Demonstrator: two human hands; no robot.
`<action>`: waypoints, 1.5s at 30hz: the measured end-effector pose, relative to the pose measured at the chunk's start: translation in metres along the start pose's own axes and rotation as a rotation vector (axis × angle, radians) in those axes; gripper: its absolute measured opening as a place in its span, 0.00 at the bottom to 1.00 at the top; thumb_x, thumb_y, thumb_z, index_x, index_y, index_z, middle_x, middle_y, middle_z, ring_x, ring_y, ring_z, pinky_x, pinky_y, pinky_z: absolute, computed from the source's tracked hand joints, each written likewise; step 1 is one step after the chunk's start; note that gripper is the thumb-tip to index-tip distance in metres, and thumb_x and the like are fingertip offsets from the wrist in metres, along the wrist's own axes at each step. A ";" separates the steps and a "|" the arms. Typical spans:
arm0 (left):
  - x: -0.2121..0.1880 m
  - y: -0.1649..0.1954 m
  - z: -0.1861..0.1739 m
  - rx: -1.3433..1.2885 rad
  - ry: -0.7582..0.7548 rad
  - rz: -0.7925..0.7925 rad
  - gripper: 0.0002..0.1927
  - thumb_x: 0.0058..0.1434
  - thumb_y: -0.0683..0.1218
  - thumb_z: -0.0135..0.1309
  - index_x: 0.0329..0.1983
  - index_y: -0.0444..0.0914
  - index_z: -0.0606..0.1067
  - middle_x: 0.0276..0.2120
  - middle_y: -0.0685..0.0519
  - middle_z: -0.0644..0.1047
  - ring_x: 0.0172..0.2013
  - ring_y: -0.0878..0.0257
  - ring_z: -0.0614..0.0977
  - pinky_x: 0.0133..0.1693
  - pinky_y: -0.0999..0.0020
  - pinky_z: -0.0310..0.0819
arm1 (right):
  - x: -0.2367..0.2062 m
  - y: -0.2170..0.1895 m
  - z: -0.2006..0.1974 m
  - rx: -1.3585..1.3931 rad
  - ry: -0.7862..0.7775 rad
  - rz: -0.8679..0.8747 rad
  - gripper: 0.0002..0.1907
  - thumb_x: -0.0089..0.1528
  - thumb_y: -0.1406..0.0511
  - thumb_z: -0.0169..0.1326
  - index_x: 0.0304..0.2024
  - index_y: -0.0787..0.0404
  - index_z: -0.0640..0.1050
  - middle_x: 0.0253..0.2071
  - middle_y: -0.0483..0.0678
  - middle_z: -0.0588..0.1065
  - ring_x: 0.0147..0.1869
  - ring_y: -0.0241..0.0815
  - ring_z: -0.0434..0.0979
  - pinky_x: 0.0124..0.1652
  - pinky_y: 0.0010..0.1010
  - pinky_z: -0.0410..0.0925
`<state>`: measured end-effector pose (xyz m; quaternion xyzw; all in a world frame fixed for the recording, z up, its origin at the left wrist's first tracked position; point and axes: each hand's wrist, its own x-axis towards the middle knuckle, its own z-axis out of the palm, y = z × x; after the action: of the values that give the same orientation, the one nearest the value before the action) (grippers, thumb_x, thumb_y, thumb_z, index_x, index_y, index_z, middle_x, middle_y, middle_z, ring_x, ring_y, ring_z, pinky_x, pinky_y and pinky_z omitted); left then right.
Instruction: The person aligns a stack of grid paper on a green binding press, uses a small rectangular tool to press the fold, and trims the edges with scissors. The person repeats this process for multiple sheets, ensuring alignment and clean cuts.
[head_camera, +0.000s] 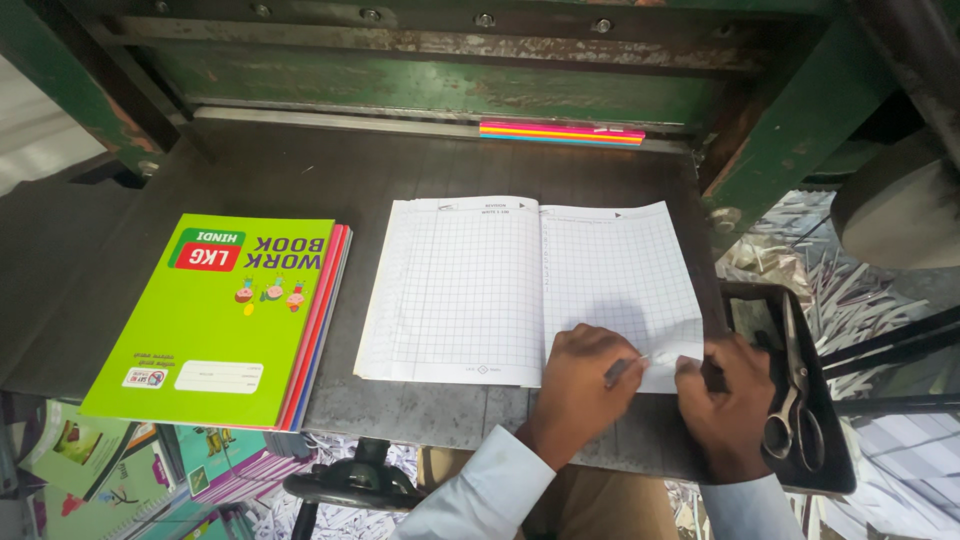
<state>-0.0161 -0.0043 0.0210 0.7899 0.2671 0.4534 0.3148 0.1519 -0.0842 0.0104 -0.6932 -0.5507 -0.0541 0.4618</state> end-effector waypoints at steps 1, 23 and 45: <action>-0.001 0.000 0.000 0.006 -0.001 0.002 0.03 0.60 0.43 0.60 0.33 0.38 0.78 0.36 0.51 0.81 0.42 0.51 0.79 0.48 0.56 0.69 | -0.001 0.000 0.000 0.020 0.002 0.013 0.07 0.57 0.70 0.58 0.38 0.62 0.79 0.36 0.51 0.76 0.42 0.48 0.74 0.43 0.36 0.68; -0.006 -0.011 0.008 0.074 0.055 -0.008 0.10 0.62 0.39 0.59 0.42 0.38 0.69 0.26 0.49 0.77 0.30 0.51 0.80 0.42 0.54 0.71 | -0.064 0.084 -0.080 -0.164 0.110 0.417 0.09 0.73 0.64 0.62 0.46 0.65 0.83 0.37 0.53 0.81 0.38 0.39 0.81 0.40 0.28 0.72; -0.005 -0.012 0.009 0.090 0.057 -0.009 0.11 0.61 0.39 0.59 0.39 0.39 0.68 0.24 0.50 0.76 0.27 0.51 0.79 0.40 0.54 0.69 | -0.012 0.049 -0.091 -0.748 -0.617 0.714 0.25 0.63 0.43 0.53 0.41 0.54 0.86 0.40 0.57 0.83 0.48 0.63 0.83 0.49 0.49 0.75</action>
<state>-0.0123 -0.0024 0.0059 0.7890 0.2996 0.4616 0.2732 0.2268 -0.1545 0.0266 -0.9345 -0.3359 0.1180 -0.0048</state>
